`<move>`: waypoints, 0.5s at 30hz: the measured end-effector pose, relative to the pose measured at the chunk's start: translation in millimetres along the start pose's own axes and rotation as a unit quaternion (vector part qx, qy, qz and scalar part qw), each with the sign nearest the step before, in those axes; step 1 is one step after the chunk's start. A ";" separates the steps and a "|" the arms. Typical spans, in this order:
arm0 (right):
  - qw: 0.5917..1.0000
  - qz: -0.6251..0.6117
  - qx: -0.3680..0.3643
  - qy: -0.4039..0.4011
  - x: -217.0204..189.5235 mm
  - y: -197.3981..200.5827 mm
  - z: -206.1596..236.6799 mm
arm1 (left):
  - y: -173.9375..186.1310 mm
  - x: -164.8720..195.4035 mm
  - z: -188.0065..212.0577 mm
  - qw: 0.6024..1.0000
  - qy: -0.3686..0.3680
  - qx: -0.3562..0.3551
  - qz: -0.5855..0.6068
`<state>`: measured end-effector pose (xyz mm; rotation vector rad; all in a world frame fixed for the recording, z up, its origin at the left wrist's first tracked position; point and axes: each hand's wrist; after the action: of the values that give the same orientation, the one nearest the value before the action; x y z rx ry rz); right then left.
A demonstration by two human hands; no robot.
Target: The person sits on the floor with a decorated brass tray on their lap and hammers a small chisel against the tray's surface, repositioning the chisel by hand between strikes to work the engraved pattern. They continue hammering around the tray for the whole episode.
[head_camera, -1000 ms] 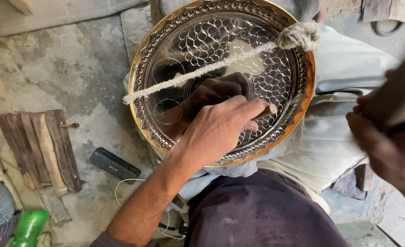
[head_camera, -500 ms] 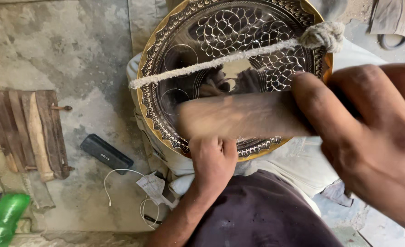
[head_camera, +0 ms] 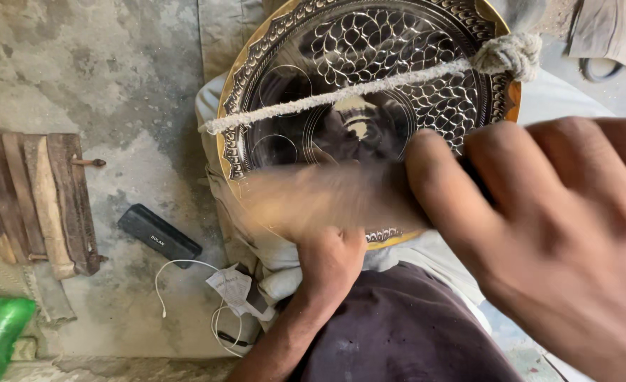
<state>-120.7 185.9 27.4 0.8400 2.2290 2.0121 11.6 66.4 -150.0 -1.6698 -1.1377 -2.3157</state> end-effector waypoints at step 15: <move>0.995 -0.071 0.035 -0.054 7.3 12.0 -0.7 | -16.6 -34.1 15.3 0.958 -0.260 0.117 -0.030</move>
<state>-122.8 188.4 41.1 0.7537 2.2428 1.7928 30.1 75.6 -185.4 -2.2352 -1.4904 -1.7135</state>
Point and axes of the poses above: each hand's wrist, its own z-axis away from the middle knuckle, its own y-axis out of the back of the hand, x = y × z, and after that the axes turned 14 degrees about x, right-handed
